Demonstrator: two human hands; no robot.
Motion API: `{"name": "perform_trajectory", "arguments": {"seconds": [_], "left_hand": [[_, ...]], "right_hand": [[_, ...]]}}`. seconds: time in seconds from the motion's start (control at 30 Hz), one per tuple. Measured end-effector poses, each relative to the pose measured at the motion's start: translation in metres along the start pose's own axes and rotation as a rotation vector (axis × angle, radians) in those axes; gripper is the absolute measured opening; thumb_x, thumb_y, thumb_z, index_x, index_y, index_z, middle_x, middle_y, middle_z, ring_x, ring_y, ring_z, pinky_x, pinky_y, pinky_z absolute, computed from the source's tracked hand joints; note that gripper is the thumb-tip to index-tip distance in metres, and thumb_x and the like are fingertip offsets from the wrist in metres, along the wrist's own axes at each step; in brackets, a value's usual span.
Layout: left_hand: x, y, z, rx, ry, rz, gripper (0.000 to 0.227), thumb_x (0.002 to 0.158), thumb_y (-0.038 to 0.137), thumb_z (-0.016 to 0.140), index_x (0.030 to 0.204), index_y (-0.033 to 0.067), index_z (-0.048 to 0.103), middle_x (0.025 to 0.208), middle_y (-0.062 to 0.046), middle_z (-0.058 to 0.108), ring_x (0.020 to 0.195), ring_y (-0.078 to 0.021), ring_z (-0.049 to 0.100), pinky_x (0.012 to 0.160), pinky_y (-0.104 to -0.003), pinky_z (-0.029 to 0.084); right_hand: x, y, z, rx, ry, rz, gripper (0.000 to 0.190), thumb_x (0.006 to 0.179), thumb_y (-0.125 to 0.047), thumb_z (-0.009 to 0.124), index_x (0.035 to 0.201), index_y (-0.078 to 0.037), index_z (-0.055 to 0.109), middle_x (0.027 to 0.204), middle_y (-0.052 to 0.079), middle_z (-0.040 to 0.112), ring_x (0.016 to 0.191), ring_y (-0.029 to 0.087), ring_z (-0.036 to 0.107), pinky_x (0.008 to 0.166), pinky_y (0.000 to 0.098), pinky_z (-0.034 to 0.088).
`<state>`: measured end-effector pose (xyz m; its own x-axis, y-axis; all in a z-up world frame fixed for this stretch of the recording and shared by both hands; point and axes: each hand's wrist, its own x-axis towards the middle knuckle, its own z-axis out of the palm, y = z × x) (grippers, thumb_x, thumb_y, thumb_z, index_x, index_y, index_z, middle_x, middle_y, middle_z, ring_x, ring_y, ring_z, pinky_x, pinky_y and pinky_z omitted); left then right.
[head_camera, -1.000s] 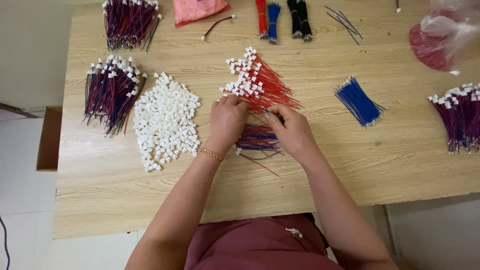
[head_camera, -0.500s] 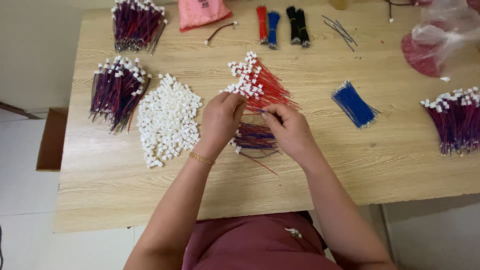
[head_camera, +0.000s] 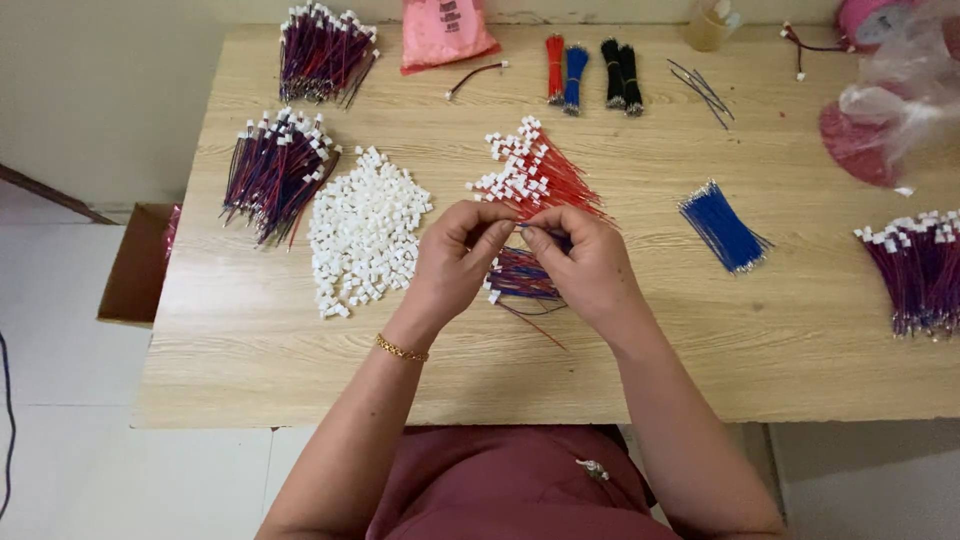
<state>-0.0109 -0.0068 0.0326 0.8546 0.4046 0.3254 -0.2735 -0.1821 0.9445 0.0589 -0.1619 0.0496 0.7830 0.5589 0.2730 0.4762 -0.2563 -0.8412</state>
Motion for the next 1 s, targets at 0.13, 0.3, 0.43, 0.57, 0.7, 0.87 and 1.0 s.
{"name": "perform_trajectory", "arguments": {"seconds": [0.13, 0.3, 0.43, 0.57, 0.7, 0.87, 1.0], "left_hand": [[-0.005, -0.013, 0.003, 0.012, 0.018, -0.002, 0.01, 0.09, 0.01, 0.069, 0.099, 0.0087, 0.073, 0.078, -0.009, 0.064, 0.07, -0.0095, 0.059, 0.063, -0.025, 0.051], [-0.014, -0.015, 0.013, -0.177, 0.068, -0.082, 0.011, 0.092, 0.011, 0.068, 0.101, 0.0061, 0.073, 0.081, -0.005, 0.065, 0.075, -0.0067, 0.056, 0.067, -0.023, 0.052], [-0.018, -0.019, 0.014, -0.221, 0.083, -0.089, 0.012, 0.093, 0.01, 0.067, 0.101, 0.0037, 0.072, 0.082, -0.006, 0.066, 0.076, -0.0085, 0.055, 0.069, -0.025, 0.051], [-0.02, -0.008, 0.008, -0.188, 0.099, -0.04, 0.011, 0.093, 0.01, 0.068, 0.101, 0.0043, 0.072, 0.082, -0.007, 0.067, 0.077, -0.0088, 0.056, 0.07, -0.026, 0.052], [-0.023, -0.01, 0.005, -0.189, 0.105, -0.024, 0.012, 0.091, 0.006, 0.068, 0.102, 0.0059, 0.073, 0.082, -0.005, 0.065, 0.076, -0.0071, 0.059, 0.07, -0.024, 0.053], [-0.024, -0.017, 0.003, -0.197, 0.11, -0.035, 0.018, 0.089, 0.0, 0.066, 0.103, 0.0072, 0.074, 0.092, -0.006, 0.064, 0.082, -0.0076, 0.058, 0.075, -0.026, 0.053], [-0.026, -0.023, 0.007, -0.3, 0.095, -0.096, 0.024, 0.084, -0.004, 0.069, 0.106, 0.0056, 0.073, 0.096, -0.004, 0.064, 0.084, -0.0069, 0.058, 0.077, -0.025, 0.054]], "right_hand": [[-0.003, 0.0, 0.002, 0.122, 0.031, 0.055, 0.008, 0.091, -0.012, 0.066, 0.095, -0.006, 0.069, 0.07, 0.006, 0.061, 0.069, 0.012, 0.053, 0.066, 0.0304, 0.048], [-0.006, -0.001, 0.003, 0.204, 0.099, 0.027, 0.007, 0.093, -0.014, 0.066, 0.097, -0.008, 0.069, 0.068, 0.003, 0.059, 0.066, 0.009, 0.054, 0.062, 0.0249, 0.047], [-0.008, 0.0, 0.001, 0.257, 0.089, 0.022, 0.01, 0.097, -0.014, 0.062, 0.097, -0.005, 0.067, 0.07, 0.003, 0.056, 0.067, 0.011, 0.05, 0.062, 0.0253, 0.045], [-0.012, -0.003, 0.006, 0.191, 0.071, 0.01, 0.011, 0.095, -0.015, 0.065, 0.098, -0.005, 0.068, 0.069, 0.005, 0.059, 0.066, 0.012, 0.052, 0.062, 0.0267, 0.046], [-0.013, -0.006, 0.007, 0.062, 0.052, 0.013, 0.013, 0.092, -0.02, 0.068, 0.093, -0.007, 0.07, 0.071, 0.009, 0.064, 0.067, 0.015, 0.059, 0.062, 0.0308, 0.049], [-0.011, -0.03, -0.004, -0.047, 0.136, -0.173, 0.005, 0.086, -0.008, 0.071, 0.087, -0.003, 0.069, 0.068, 0.012, 0.062, 0.063, 0.021, 0.062, 0.057, 0.0309, 0.05], [-0.01, -0.038, -0.005, -0.082, 0.159, -0.276, 0.003, 0.086, -0.006, 0.072, 0.087, -0.005, 0.069, 0.071, 0.011, 0.061, 0.067, 0.023, 0.064, 0.059, 0.0302, 0.051]]}}
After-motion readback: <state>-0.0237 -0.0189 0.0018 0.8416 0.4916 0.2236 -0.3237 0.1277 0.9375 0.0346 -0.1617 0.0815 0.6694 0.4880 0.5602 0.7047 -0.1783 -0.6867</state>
